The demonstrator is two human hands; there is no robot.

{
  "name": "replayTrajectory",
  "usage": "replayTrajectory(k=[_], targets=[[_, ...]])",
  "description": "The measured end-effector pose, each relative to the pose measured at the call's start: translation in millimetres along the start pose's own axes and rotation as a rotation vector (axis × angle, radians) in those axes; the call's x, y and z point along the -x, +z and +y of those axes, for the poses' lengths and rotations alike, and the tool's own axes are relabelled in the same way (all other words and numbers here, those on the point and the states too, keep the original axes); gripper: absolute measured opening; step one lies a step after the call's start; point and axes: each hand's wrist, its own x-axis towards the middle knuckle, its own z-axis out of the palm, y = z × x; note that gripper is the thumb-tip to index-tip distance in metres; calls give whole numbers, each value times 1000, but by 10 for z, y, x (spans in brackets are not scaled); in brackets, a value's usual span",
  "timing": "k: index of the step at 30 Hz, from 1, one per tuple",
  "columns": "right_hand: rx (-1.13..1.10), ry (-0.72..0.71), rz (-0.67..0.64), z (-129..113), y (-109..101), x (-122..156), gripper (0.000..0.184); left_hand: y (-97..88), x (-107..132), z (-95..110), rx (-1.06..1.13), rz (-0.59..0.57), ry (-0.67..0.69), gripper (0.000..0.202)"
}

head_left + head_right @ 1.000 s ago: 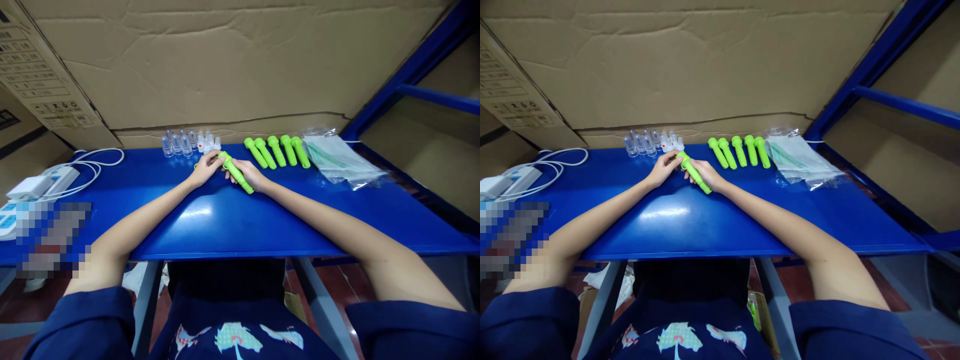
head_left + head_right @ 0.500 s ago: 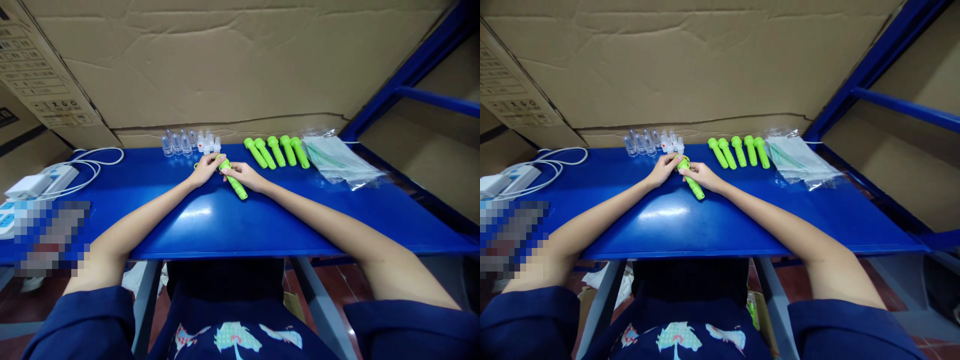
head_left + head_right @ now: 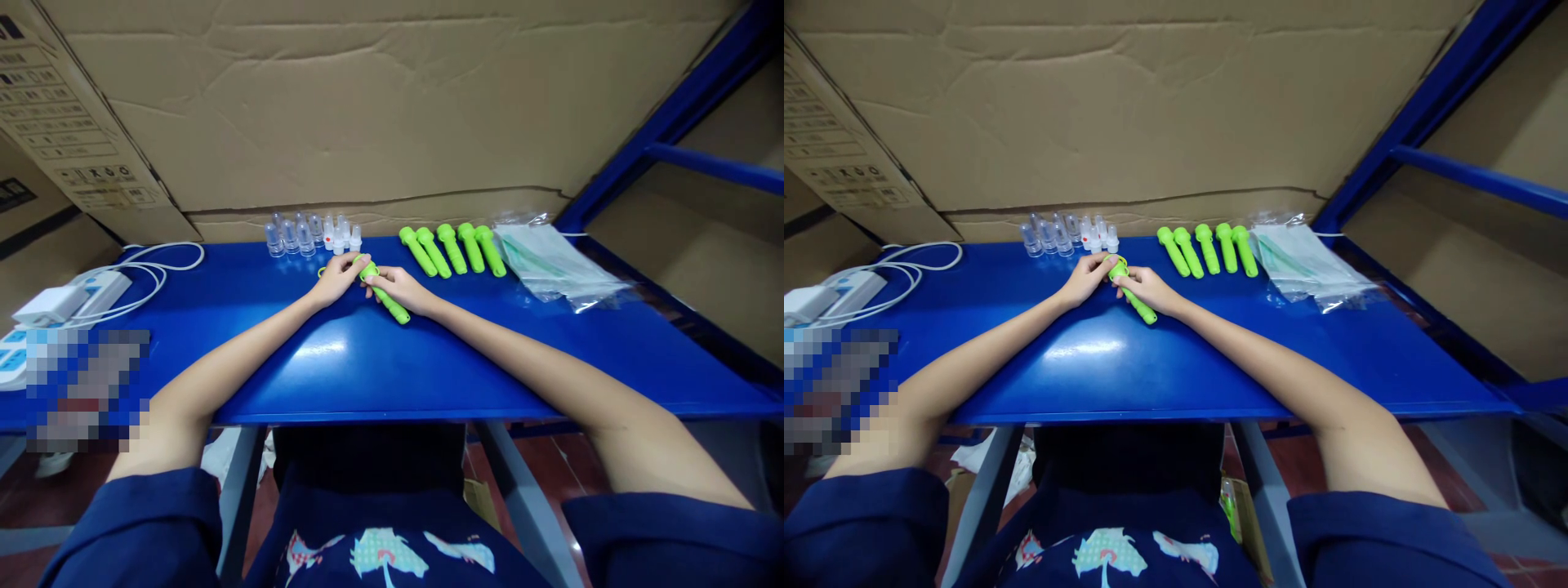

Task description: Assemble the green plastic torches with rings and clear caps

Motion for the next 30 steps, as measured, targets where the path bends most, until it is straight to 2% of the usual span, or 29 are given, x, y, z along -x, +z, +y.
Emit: replayTrajectory(k=[5,11,17,21,24,30], targets=[[-4,-3,7,3,-1,-2,25,-25,-9,-43,12,-1,-37,68],[25,-45,-18,-2,-2,6,40,-59,-5,-41,-55,-32,34,58],[33,-47,-26,6,0,2,45,-107,-21,-115,-58,-43,1,48],[36,-56,-31,18,-1,-6,46,-94,-18,-98,-63,-46,4,50],[22,-53,-24,24,0,-12,48,-64,-10,-62,-71,-3,14,53],[6,-38,-3,21,9,-14,47,-27,-5,-56,8,82,-53,55]])
